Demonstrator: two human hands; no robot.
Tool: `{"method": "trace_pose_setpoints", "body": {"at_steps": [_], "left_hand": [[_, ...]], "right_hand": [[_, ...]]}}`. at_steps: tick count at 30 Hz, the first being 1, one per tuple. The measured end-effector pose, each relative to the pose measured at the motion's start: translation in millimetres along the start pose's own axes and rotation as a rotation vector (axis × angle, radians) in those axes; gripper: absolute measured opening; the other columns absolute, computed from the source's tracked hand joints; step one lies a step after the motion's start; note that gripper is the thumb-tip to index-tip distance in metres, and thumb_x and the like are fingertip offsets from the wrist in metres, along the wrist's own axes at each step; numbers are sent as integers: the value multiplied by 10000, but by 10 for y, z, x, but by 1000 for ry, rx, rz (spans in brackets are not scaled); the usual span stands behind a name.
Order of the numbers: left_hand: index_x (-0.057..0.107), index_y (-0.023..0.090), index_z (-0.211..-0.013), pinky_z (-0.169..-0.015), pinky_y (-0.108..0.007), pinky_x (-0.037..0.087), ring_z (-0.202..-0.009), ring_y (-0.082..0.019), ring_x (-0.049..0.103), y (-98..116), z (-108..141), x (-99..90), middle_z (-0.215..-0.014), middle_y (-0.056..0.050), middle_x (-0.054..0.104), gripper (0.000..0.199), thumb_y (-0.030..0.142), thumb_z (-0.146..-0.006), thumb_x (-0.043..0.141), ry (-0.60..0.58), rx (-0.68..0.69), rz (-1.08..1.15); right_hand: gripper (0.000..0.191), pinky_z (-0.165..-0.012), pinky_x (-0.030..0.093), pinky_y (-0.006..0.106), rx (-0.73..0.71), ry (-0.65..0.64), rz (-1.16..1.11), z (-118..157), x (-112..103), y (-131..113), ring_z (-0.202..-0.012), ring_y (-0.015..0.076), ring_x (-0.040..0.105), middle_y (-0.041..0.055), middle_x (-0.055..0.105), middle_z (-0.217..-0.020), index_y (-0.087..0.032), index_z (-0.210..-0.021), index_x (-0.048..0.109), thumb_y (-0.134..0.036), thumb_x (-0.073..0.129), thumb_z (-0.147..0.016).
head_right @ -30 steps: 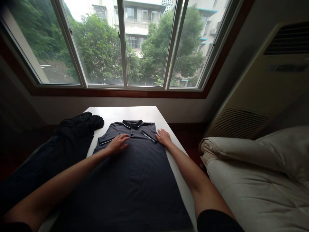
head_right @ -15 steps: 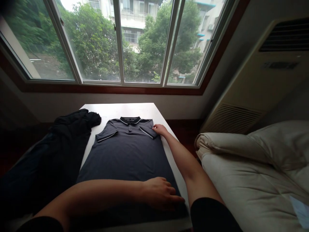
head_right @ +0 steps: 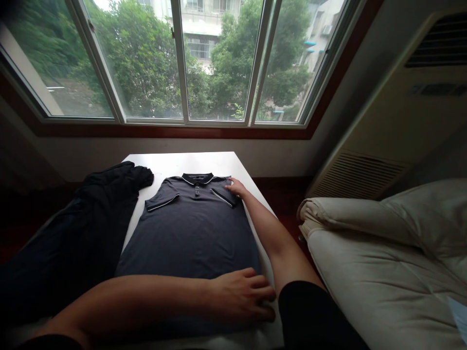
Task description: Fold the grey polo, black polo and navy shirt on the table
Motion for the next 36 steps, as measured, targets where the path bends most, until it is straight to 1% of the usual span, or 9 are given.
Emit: {"method": "trace_pose_setpoints", "body": {"at_steps": [2, 4, 8, 13, 17, 23, 29, 32, 36], "left_hand": [[719, 227, -1145, -928, -350, 500, -1185, -208, 618, -19, 199, -159, -1401, -90, 626, 244, 260, -1065, 490, 42, 7, -32], [711, 222, -1116, -1064, -356, 444, -1209, -194, 602, -36, 372, -230, -1404, -74, 633, 259, 264, -1088, 457, 58, 25, -48], [684, 213, -997, -1156, -383, 373, -977, -172, 624, -57, 600, -218, -1044, -40, 713, 285, 291, -1108, 433, 72, -3, -47], [669, 240, -1046, -967, -326, 462, -820, -157, 571, -20, 776, -235, -940, -11, 663, 181, 298, -1091, 503, 51, -43, -61], [671, 275, -1197, -777, -306, 465, -782, -151, 560, 16, 922, -406, -938, -14, 655, 199, 312, -1094, 505, 80, -83, -82], [717, 270, -1077, -695, -310, 439, -751, -132, 538, 180, 1093, -690, -952, -13, 631, 165, 323, -1066, 561, 124, -65, -65], [721, 269, -1055, -677, -302, 431, -765, -130, 557, 245, 1170, -633, -971, -16, 617, 166, 317, -1066, 563, 9, -104, -37], [719, 276, -1125, -699, -297, 450, -811, -136, 591, 272, 1206, -600, -1008, -23, 632, 175, 322, -1065, 561, -50, -99, 19], [701, 280, -1179, -727, -304, 471, -859, -146, 623, 250, 1278, -555, -1069, -30, 658, 204, 357, -1073, 544, -90, -134, 113]], "right_hand": [[627, -626, 495, 215, 43, -11, -2, -93, -1, 15, -685, 138, 623, 72, 727, -938, -151, -1335, 664, -414, 868, -804], [515, -637, 500, 216, 86, -20, -23, -182, 19, 33, -696, 139, 633, 78, 728, -955, -151, -1272, 695, -382, 838, -834], [412, -662, 500, 215, 96, -30, -46, -325, 129, 26, -738, 146, 649, 71, 736, -973, -142, -1228, 718, -282, 805, -851], [534, -632, 507, 237, 140, -61, -67, -424, 246, 27, -693, 158, 657, 61, 748, -916, -154, -1381, 649, -222, 759, -863], [429, -618, 504, 226, 122, -80, -75, -516, 243, -61, -647, 142, 639, 69, 746, -851, -108, -1245, 713, -168, 766, -823], [276, -556, 453, 201, 37, -58, -32, -730, 327, -385, -559, 109, 569, 49, 711, -738, -83, -1079, 756, -122, 731, -807], [260, -587, 464, 197, -58, -14, 66, -867, 747, -723, -577, 105, 578, 49, 728, -785, -111, -1069, 794, -146, 650, -855], [252, -725, 513, 209, -115, -11, 133, -863, 1022, -819, -772, 150, 680, 57, 775, -941, -163, -1039, 819, -155, 662, -842], [260, -897, 504, 217, -177, -18, 221, -800, 1354, -861, -1008, 187, 705, 37, 789, -1081, -218, -1048, 826, -170, 696, -827]]}}
Point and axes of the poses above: each hand's wrist, its own z-axis away from the middle knuckle, its own x-axis out of the palm, y = z × x, the point moved 5 cm from there along -z, towards the middle knuckle
